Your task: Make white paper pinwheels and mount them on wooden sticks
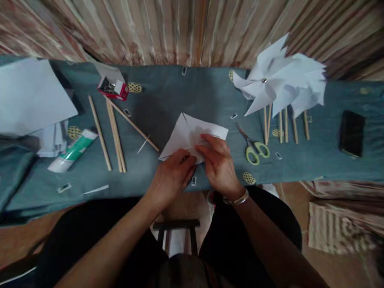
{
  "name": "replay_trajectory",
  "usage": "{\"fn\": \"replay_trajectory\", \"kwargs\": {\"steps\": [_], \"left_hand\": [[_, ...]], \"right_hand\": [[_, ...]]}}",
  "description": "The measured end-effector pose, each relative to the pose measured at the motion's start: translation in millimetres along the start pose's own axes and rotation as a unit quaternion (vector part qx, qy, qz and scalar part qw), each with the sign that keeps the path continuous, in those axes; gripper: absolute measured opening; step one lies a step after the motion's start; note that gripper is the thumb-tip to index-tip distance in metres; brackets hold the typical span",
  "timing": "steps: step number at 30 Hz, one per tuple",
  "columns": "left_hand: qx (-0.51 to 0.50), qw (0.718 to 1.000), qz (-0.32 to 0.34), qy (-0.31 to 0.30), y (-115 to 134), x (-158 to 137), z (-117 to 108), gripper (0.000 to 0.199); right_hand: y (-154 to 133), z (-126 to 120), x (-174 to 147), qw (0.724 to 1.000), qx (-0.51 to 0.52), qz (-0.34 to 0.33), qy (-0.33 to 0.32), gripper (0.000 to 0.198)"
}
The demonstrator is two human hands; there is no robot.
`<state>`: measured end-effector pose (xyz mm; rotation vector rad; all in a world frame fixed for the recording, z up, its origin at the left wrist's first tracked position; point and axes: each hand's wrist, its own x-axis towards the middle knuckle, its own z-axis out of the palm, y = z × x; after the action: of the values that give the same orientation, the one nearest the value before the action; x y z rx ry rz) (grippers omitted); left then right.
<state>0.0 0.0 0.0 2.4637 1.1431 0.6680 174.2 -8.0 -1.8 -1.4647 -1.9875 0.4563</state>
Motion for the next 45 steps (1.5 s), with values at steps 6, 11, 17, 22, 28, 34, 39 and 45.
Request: {"fn": "replay_trajectory", "kwargs": {"steps": [6, 11, 17, 22, 28, 34, 39, 45], "left_hand": [[0.017, 1.0, -0.001, -0.013, 1, 0, -1, 0.012], [0.038, 0.999, 0.0, -0.036, 2, 1, -4, 0.012], [0.033, 0.998, 0.029, -0.048, 2, 3, -9, 0.014], [0.037, 0.998, 0.059, -0.008, -4, 5, -12, 0.016], [0.089, 0.992, 0.069, 0.05, -27, 13, -14, 0.024], [0.084, 0.989, 0.074, 0.093, -22, 13, -15, 0.028], [0.061, 0.992, 0.109, 0.032, 7, 7, -7, 0.012], [0.095, 0.99, 0.106, -0.014, 16, 7, 0, 0.009]], "right_hand": [[21, -17, 21, 0.994, -0.101, 0.034, 0.027, 0.043], [25, -20, 31, 0.98, -0.197, 0.039, -0.001, 0.044], [30, -38, 22, 0.986, -0.151, 0.07, 0.025, 0.04], [33, -50, 10, 0.987, -0.067, 0.136, 0.057, 0.033], [30, -55, -3, 0.983, -0.02, 0.179, 0.04, 0.032], [27, -53, -14, 0.982, -0.02, 0.185, 0.008, 0.031], [28, -54, -16, 0.987, -0.065, 0.146, 0.004, 0.031], [29, -52, -16, 0.988, -0.129, 0.079, 0.009, 0.031]]}}
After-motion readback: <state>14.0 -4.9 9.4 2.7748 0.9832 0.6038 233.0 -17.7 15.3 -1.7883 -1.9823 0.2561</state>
